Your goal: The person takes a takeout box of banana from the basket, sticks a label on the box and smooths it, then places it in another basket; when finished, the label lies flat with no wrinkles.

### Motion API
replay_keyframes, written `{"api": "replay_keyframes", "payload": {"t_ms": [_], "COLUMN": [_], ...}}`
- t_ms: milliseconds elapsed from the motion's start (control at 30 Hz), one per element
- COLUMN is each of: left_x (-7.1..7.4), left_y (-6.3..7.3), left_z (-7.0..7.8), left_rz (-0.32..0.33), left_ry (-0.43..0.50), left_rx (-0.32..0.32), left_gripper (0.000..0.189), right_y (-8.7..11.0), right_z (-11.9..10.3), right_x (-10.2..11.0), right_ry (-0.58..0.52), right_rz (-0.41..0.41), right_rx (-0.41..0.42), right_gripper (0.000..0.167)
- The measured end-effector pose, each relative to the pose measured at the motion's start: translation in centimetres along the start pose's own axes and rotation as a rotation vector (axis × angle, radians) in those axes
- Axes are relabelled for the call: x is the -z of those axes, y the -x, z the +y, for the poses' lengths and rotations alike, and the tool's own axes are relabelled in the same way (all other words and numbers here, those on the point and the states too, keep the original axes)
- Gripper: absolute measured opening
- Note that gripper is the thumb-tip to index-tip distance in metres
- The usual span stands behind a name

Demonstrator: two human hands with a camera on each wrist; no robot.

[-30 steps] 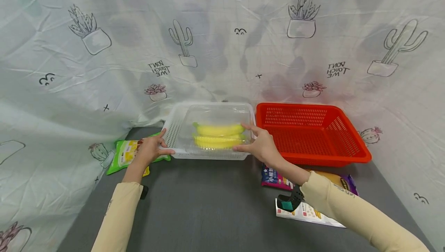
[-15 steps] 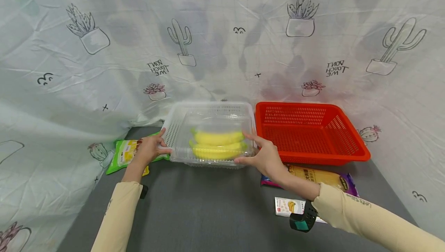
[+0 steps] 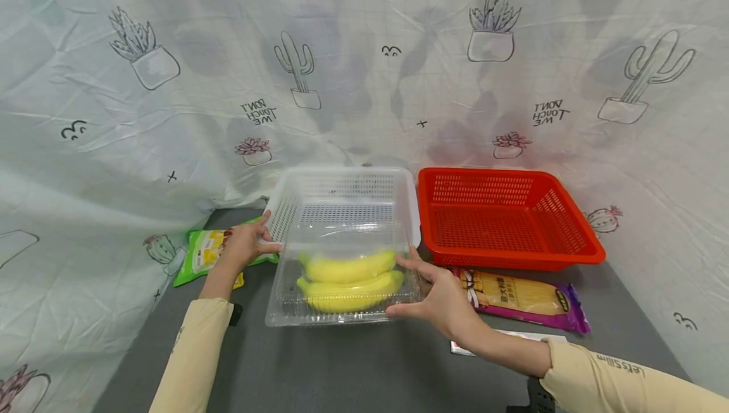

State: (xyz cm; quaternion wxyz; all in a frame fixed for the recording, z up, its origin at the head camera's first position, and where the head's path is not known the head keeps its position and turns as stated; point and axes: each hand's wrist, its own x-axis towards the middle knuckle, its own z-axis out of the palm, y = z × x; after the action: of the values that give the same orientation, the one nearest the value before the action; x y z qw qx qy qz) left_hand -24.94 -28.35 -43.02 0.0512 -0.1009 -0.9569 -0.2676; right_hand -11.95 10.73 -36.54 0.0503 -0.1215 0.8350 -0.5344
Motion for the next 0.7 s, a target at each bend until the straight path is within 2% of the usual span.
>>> {"api": "replay_keyframes", "payload": {"t_ms": [200,433,700], "left_x": [-0.1,0.0,-0.2], "left_y": [0.3,0.3,0.2], "left_z": [-0.3,-0.4,-0.1], "left_rz": [0.022,0.022,0.015], "left_ry": [-0.022,-0.023,-0.025], "left_rx": [-0.044,-0.051,-0.031], "left_gripper": [0.030,0.031,0.031], "right_y": [1.6,3.1,3.6], "right_z": [1.3,3.7,6.9], "right_x": [-1.2,-3.3,-6.1], "right_ry": [-0.044,-0.108,-0.073], "right_rz": [-0.013,-0.032,0.062], "right_rx": [-0.007,0.017,0.039], "right_gripper": [0.078,0.080,0.081]}}
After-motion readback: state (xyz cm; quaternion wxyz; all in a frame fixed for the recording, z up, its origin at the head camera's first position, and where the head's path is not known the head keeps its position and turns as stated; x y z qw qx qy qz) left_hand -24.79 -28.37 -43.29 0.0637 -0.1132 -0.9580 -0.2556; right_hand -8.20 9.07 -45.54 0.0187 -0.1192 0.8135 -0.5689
